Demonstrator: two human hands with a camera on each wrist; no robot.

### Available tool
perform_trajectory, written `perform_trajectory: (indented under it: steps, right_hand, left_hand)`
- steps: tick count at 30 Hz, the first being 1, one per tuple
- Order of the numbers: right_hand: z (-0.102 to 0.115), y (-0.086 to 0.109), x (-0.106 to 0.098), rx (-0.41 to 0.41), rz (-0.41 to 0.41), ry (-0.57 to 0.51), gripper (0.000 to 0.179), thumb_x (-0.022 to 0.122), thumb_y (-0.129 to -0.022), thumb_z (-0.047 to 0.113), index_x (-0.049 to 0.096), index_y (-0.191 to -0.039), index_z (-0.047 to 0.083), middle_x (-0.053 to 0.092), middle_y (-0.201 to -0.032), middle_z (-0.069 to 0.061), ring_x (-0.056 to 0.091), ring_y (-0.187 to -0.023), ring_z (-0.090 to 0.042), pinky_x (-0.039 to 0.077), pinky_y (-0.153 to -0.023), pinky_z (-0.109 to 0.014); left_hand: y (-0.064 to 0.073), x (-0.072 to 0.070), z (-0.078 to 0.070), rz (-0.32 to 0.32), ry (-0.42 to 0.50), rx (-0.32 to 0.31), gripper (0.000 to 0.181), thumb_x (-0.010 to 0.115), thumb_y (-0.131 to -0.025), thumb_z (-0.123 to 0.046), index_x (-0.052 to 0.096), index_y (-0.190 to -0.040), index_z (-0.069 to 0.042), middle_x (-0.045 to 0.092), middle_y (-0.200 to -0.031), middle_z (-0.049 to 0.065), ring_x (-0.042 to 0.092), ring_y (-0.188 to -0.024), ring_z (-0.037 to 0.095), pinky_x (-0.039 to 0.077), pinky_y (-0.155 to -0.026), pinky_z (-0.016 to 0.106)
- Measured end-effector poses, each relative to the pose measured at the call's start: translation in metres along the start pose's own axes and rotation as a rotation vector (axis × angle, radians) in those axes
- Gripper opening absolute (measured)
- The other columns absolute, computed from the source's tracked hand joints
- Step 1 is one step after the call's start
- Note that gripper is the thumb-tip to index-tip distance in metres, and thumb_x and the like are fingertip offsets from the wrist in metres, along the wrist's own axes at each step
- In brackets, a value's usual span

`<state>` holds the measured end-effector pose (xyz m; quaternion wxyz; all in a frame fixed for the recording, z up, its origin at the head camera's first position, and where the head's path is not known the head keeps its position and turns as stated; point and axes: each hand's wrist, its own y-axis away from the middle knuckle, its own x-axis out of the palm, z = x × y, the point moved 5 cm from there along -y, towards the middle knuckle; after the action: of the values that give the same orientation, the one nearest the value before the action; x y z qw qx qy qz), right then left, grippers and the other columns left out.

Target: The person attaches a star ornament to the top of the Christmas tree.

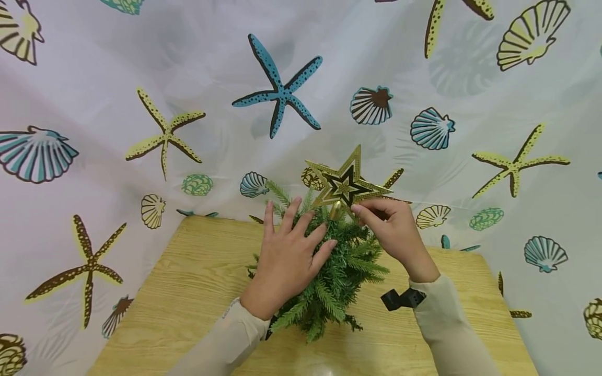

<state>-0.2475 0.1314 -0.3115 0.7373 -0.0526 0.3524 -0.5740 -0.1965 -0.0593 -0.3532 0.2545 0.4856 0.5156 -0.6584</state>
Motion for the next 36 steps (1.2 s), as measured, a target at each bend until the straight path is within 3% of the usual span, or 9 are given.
perform_trajectory:
  steps: [12, 28, 36]
  right_hand:
    - [0.0011, 0.0001, 0.0033, -0.038, 0.006, 0.084, 0.013, 0.07, -0.1, 0.012, 0.081, -0.098, 0.005, 0.071, -0.086, -0.005, 0.054, -0.061, -0.019, 0.044, -0.056, -0.03]
    - [0.0064, 0.0022, 0.0036, -0.071, 0.034, 0.164, 0.012, 0.071, -0.099, 0.011, 0.082, -0.097, 0.005, 0.068, -0.078, -0.007, 0.049, -0.054, -0.016, 0.041, -0.053, -0.03]
    - [0.0077, 0.0025, 0.0026, -0.068, 0.042, 0.201, 0.012, 0.072, -0.099, 0.009, 0.082, -0.098, 0.003, 0.07, -0.079, -0.006, 0.052, -0.055, -0.015, 0.043, -0.053, -0.03]
  left_hand:
    - [0.0006, 0.0004, 0.001, 0.008, 0.02, -0.008, 0.057, 0.031, -0.109, -0.06, 0.067, -0.14, -0.029, 0.054, -0.151, 0.005, 0.017, -0.157, 0.032, -0.003, -0.12, 0.069]
    - [0.0015, 0.0022, -0.0001, 0.018, 0.014, -0.013, 0.057, 0.031, -0.109, -0.06, 0.066, -0.142, -0.028, 0.055, -0.15, 0.005, 0.018, -0.156, 0.032, -0.004, -0.12, 0.068]
    - [0.0012, 0.0008, -0.0009, -0.01, 0.009, -0.004, 0.056, 0.032, -0.109, -0.059, 0.066, -0.141, -0.028, 0.058, -0.147, 0.006, 0.021, -0.155, 0.034, -0.002, -0.12, 0.069]
